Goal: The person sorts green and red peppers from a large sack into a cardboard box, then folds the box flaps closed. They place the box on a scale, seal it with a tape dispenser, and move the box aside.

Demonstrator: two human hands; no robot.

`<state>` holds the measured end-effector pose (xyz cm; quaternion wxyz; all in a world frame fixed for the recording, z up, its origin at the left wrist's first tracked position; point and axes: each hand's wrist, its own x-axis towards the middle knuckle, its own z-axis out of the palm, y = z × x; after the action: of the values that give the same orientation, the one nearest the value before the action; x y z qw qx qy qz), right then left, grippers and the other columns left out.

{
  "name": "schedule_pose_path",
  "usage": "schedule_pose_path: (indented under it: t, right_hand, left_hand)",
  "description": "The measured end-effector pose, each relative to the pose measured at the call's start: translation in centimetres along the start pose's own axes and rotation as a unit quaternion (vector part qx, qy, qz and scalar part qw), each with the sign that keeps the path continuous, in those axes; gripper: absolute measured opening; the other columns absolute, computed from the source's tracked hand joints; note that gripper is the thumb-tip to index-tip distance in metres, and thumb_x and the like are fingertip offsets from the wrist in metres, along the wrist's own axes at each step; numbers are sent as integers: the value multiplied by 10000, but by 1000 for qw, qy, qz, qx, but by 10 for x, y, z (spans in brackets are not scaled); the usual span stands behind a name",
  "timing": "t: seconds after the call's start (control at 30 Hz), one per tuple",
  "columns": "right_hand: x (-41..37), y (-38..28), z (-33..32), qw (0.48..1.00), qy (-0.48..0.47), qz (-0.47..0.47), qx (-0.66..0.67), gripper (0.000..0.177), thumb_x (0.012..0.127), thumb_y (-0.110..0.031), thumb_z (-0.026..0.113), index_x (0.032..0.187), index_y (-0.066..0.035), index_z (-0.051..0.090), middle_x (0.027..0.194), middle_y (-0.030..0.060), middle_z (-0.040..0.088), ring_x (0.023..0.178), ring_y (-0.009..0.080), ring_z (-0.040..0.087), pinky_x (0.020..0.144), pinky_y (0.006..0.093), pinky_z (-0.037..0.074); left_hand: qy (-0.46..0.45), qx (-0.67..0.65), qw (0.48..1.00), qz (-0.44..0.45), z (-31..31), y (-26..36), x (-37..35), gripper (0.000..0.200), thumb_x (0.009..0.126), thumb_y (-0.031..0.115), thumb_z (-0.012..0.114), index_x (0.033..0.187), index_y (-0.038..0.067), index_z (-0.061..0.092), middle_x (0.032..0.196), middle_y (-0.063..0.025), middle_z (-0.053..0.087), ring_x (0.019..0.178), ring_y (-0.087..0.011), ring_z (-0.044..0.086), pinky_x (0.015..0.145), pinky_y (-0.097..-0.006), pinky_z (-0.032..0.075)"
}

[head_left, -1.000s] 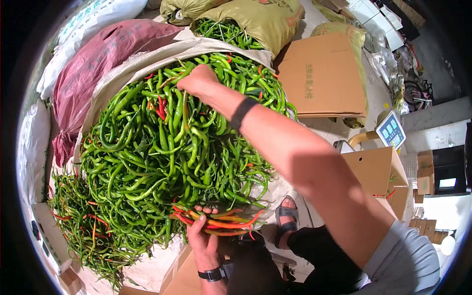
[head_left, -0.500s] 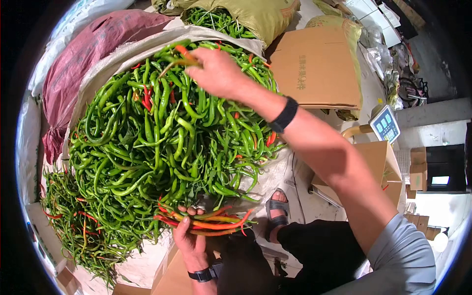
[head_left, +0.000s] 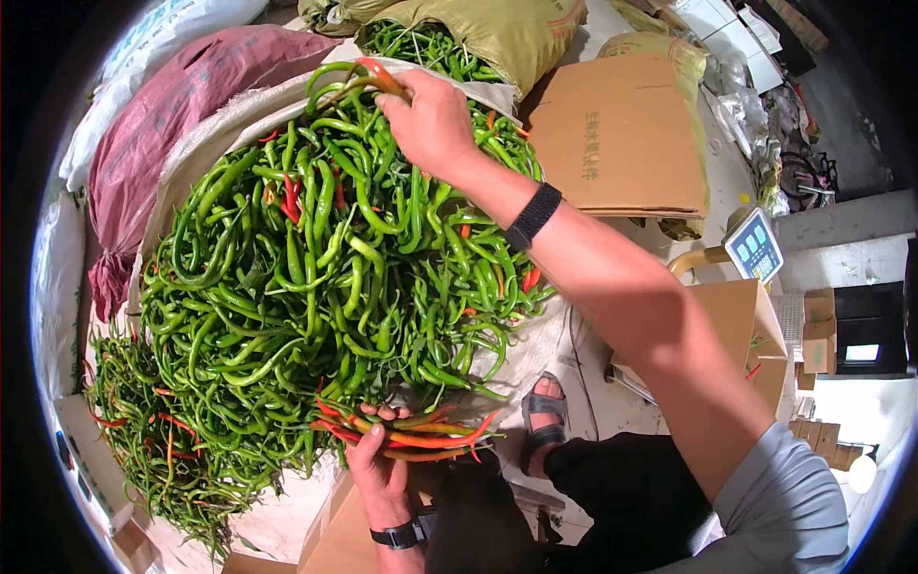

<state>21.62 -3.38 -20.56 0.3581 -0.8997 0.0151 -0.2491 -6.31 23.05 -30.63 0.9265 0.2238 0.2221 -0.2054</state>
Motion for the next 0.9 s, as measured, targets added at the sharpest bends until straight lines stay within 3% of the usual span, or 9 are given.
schedule_pose_path:
  t: [0.07,0.2,0.33,0.43,0.53,0.6,0.67,0.8,0.9]
  right_hand:
    - [4,0,8,999,33,1,-9,178,852,-214,667,919,-49,675,811,206,681,798,410,665,765,514,512]
    - [16,-10,14,988,-73,-33,-132,191,853,-215,689,900,-30,679,782,202,685,782,394,678,737,512,528]
    - [30,-23,1,994,78,-46,-67,187,858,-217,676,835,-32,672,734,193,662,754,409,659,714,504,520]
    - [18,-20,-13,995,26,-90,-46,187,844,-216,686,912,-42,677,786,182,668,770,406,651,706,498,516]
    - [-37,-55,-53,964,-19,-266,-25,337,815,-188,707,1130,-78,658,853,144,641,773,362,639,676,462,502]
    - [-62,-67,-63,909,64,-411,-31,346,787,-133,673,1119,-39,646,754,77,573,683,265,604,615,409,479]
    - [-94,-83,-71,908,50,-415,-25,359,785,-130,652,1118,1,624,761,47,556,707,235,602,608,404,479]
    - [-202,-101,-61,929,-295,-220,-39,509,851,-285,649,1200,75,562,934,105,578,726,262,576,655,377,511]
    - [-276,-108,-36,925,-349,-136,61,583,907,-349,609,1278,91,513,1100,171,558,980,305,552,859,405,482]
  left_hand:
    - [1,2,1000,3,0,1,0,316,829,12,677,1130,43,585,1015,-137,657,1026,-340,616,1011,-499,460]
    - [3,14,1000,1,3,1,0,327,833,15,679,1144,46,579,1017,-134,657,1036,-346,620,1013,-505,458]
    - [-8,14,1000,5,1,1,-1,328,837,20,679,1146,54,574,1016,-130,654,1031,-341,624,1012,-510,458]
    - [-37,1,999,12,-5,1,1,332,844,39,677,1152,69,557,1009,-120,643,1052,-333,615,1018,-528,446]
    - [-52,-25,998,15,-9,2,-2,320,879,53,648,1179,91,543,1054,-107,634,1086,-335,592,1038,-536,426]
    - [-58,-19,998,10,-10,1,-1,307,899,100,669,1182,103,551,1067,-96,633,1127,-316,572,1066,-531,401]
    - [-81,-19,996,32,-4,0,-1,300,900,106,676,1177,105,562,1093,-89,630,1161,-310,557,1083,-530,385]
    - [2,3,999,46,3,10,-24,376,926,186,672,1280,117,568,1295,-86,589,1279,-269,497,1135,-489,341]
    - [1,0,999,35,-8,9,-25,430,965,284,624,1343,99,544,1456,-102,506,1356,-252,454,1173,-444,314]
